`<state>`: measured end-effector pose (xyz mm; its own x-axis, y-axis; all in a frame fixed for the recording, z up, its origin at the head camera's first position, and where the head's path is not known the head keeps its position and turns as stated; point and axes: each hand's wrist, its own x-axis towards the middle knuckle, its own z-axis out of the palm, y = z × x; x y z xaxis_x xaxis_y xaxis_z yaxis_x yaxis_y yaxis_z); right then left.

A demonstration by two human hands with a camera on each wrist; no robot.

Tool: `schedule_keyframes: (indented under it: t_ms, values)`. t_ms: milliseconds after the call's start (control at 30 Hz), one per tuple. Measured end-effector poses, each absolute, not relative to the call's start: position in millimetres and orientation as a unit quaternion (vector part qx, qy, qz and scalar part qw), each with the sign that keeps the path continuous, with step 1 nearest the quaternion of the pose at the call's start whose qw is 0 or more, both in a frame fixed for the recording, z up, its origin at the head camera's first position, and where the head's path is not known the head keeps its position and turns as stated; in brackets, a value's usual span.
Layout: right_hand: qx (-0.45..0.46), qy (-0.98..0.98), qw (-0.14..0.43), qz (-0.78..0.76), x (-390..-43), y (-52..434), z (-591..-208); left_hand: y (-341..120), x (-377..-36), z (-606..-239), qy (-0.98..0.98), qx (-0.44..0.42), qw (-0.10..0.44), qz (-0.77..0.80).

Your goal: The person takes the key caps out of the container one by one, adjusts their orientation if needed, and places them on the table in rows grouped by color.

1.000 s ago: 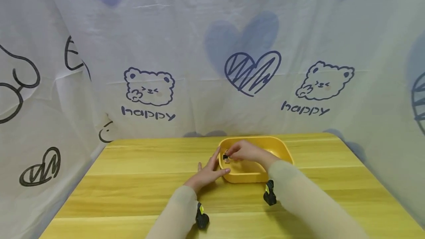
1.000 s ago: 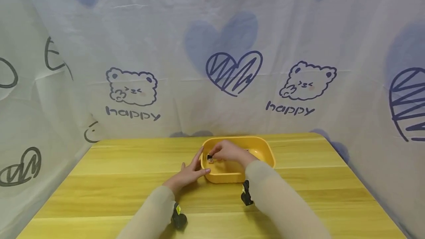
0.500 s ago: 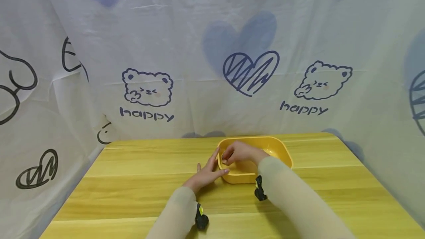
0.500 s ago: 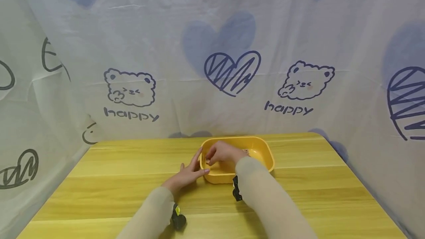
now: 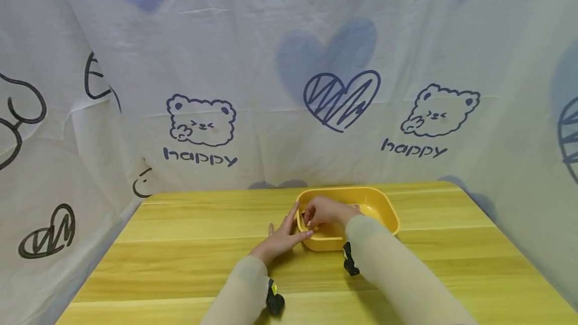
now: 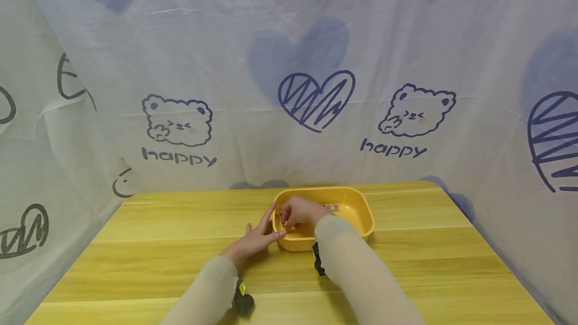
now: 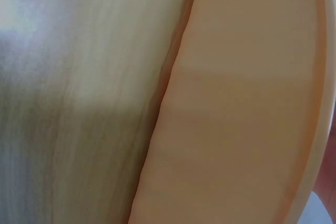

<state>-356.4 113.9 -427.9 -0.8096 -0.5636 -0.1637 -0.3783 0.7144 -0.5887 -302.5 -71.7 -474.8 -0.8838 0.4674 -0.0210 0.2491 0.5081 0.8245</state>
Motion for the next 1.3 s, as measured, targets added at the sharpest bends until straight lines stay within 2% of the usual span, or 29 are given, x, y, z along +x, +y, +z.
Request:
schedule_keyframes:
  t_ms: [367, 700, 1300]
  values:
    - [-0.259, 0.909, 0.178, -0.272, -351.3, 121.2, -421.2, -72.5, -302.1, -475.9, 0.855, 0.205, 0.123, 0.459]
    - [-0.274, 0.905, 0.153, -0.287, -346.3, 142.6, -413.6, -72.6, -304.4, -475.5, 0.852, 0.205, 0.125, 0.466]
    - [-0.321, 0.884, 0.127, -0.316, -314.0, 167.4, -398.6, -72.8, -303.0, -474.5, 0.851, 0.197, 0.138, 0.466]
